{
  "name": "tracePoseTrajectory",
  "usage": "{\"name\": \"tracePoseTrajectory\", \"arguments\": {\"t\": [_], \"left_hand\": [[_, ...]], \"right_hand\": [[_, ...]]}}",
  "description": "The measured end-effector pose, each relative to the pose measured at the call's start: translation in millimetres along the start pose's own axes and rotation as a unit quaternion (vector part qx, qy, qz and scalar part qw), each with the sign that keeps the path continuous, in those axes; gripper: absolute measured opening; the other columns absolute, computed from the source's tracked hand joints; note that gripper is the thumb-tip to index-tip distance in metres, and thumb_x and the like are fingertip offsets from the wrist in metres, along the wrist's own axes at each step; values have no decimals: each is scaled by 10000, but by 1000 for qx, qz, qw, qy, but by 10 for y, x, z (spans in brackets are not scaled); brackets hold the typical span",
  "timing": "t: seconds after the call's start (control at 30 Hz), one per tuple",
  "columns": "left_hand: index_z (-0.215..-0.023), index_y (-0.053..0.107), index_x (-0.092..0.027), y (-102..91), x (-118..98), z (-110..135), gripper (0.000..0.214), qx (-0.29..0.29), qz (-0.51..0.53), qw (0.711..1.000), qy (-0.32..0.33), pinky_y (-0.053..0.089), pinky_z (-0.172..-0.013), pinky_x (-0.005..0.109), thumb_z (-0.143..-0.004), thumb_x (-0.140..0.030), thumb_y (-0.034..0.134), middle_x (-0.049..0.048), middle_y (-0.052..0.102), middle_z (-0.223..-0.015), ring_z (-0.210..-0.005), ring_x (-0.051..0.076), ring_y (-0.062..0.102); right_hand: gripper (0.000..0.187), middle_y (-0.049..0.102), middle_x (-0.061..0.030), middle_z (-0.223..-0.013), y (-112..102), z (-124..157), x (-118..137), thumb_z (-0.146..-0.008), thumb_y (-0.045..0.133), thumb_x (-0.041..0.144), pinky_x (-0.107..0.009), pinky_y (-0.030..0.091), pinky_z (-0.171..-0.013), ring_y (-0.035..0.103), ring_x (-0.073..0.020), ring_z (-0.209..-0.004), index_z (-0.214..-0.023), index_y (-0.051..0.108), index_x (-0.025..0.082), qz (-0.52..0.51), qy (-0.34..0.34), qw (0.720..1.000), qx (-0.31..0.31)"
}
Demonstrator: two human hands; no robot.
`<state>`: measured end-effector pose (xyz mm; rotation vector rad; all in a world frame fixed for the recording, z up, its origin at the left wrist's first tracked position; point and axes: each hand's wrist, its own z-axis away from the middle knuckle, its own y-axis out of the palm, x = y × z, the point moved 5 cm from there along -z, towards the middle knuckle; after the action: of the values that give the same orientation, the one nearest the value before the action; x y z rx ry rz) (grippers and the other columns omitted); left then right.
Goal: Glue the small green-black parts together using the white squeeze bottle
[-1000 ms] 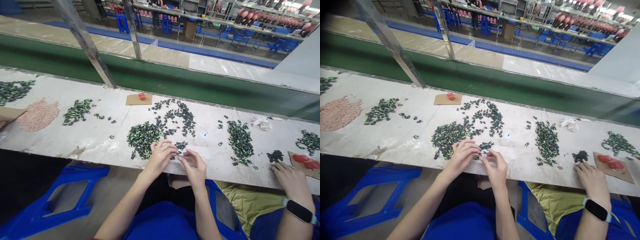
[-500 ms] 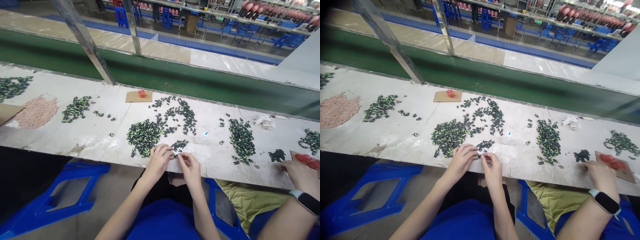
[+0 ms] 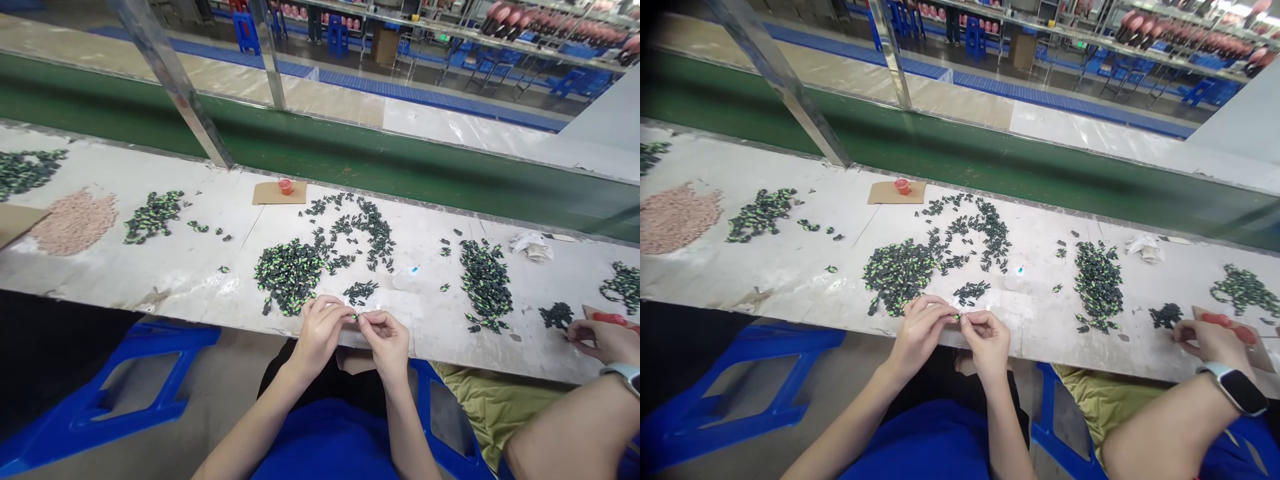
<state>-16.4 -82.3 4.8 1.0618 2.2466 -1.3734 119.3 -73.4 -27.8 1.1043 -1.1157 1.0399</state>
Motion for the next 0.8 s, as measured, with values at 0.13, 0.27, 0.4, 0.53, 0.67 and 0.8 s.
{"name": "tracePoseTrajectory", "arguments": {"t": [0.13,0.27,0.4,0.53,0.67,0.8], "left_hand": [[-891,629,-187,-29,-96,-43,216,-14,3,999,34,316,-773,327,-930,-103,434,8,714,-757,-820,178,601],[-897,622,-196,-7,-142,-79,216,3,5,999,44,299,-781,334,-931,-103,430,4,719,-788,-837,175,604],[-932,607,-188,7,-171,-112,218,16,2,999,52,278,-779,337,-920,-70,425,9,715,-813,-882,178,599],[-956,606,-195,8,-177,-145,223,35,-9,997,62,270,-785,338,-922,-72,423,20,717,-833,-914,188,595],[-961,606,-195,-5,-185,-157,221,56,-7,996,74,274,-810,338,-926,-82,420,26,717,-842,-923,188,592],[-934,604,-187,-26,-202,-144,248,55,4,994,92,281,-828,332,-925,-59,391,20,714,-822,-918,181,590]], "right_hand": [[215,677,-12,-632,-32,4,2,-639,776,338,-269,550,-591,650,-150,-606,-669,629,184,-21,-12,999,-20],[329,689,2,-663,-67,-4,18,-663,768,346,-295,565,-649,666,-153,-623,-926,640,195,-25,-8,1000,0],[331,708,-18,-719,-131,0,70,-691,748,357,-309,571,-682,685,-169,-683,-960,641,197,-2,-7,1000,13],[354,715,-26,-763,-166,8,104,-675,767,308,-292,569,-684,682,-160,-689,-989,645,198,6,2,1000,23],[312,683,-2,-687,-168,-6,113,-647,778,288,-255,555,-616,646,-132,-606,-919,654,198,-4,2,1000,15],[347,628,33,-615,-157,-32,95,-618,784,288,-241,542,-574,612,-117,-557,-923,644,202,-28,-2,999,19]]}}
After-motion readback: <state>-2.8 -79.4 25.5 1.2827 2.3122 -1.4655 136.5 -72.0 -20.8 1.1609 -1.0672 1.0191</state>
